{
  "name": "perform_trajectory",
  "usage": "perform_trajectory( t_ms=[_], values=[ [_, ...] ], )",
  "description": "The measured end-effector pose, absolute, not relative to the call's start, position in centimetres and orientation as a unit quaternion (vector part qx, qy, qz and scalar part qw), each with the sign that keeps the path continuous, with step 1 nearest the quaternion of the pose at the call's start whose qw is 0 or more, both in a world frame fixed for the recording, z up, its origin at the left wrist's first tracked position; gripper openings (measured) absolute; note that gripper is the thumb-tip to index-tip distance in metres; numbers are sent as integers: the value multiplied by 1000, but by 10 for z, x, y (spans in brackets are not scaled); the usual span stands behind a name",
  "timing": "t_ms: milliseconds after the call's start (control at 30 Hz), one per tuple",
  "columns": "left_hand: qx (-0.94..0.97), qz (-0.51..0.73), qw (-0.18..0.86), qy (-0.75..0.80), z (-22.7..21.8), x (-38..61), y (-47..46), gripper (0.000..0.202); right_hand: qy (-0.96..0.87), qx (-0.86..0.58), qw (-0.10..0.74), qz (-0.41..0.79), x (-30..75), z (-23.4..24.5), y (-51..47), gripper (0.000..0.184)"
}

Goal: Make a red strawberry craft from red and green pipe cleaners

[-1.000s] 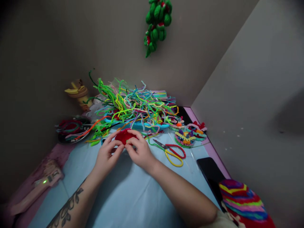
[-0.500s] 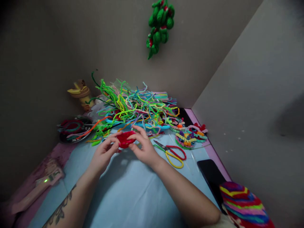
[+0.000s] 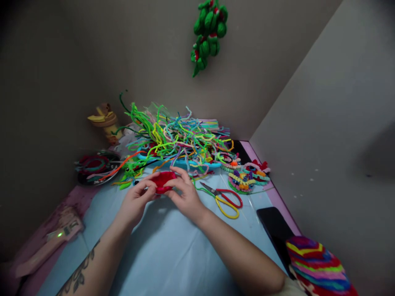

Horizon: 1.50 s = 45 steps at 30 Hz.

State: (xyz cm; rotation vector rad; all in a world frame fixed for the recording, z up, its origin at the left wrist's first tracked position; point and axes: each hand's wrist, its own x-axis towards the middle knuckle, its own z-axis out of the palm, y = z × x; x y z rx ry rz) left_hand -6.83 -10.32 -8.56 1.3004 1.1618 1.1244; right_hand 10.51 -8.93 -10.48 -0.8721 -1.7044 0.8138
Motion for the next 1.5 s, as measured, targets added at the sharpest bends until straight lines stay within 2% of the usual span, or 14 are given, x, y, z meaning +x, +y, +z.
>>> perform_trajectory(
  t_ms=[100,167,233,333,500,700,767,867,933,1033,1100,1300,1367,1500],
  values=[
    [569,485,464,475,-85,-69,-102,32,-666,-373,529,372,103,-105,-89,15],
    [571,502,461,457,-86,-69,-101,38,-600,-384,542,446,101,-104,-88,23],
    [552,507,496,438,-88,-68,-99,49,-518,-393,526,548,98,-104,-87,30],
    [487,491,581,428,-92,-69,-96,50,-435,-407,472,650,94,-105,-84,37],
    [385,445,680,438,-97,-74,-93,43,-450,-449,454,624,101,-104,-79,47],
    [435,327,725,422,-98,-81,-94,43,-512,-422,421,618,121,-105,-86,38],
    [507,272,687,444,-95,-86,-95,40,-528,-418,385,632,123,-110,-96,37],
    [590,237,569,521,-87,-95,-97,39,-563,-426,331,626,120,-120,-110,29],
    [616,243,533,526,-82,-99,-99,40,-594,-447,352,568,117,-125,-114,22],
    [680,270,485,478,-77,-102,-103,38,-598,-499,454,433,117,-127,-114,20],
    [742,250,459,420,-77,-102,-107,38,-584,-499,482,420,121,-127,-113,20],
    [864,171,367,300,-94,-88,-119,72,-604,-460,469,452,122,-137,-126,18],
    [876,166,351,286,-101,-81,-123,72,-636,-454,458,424,120,-141,-129,18],
    [861,204,318,341,-106,-75,-128,58,-660,-462,451,384,119,-141,-132,21]
  ],
)
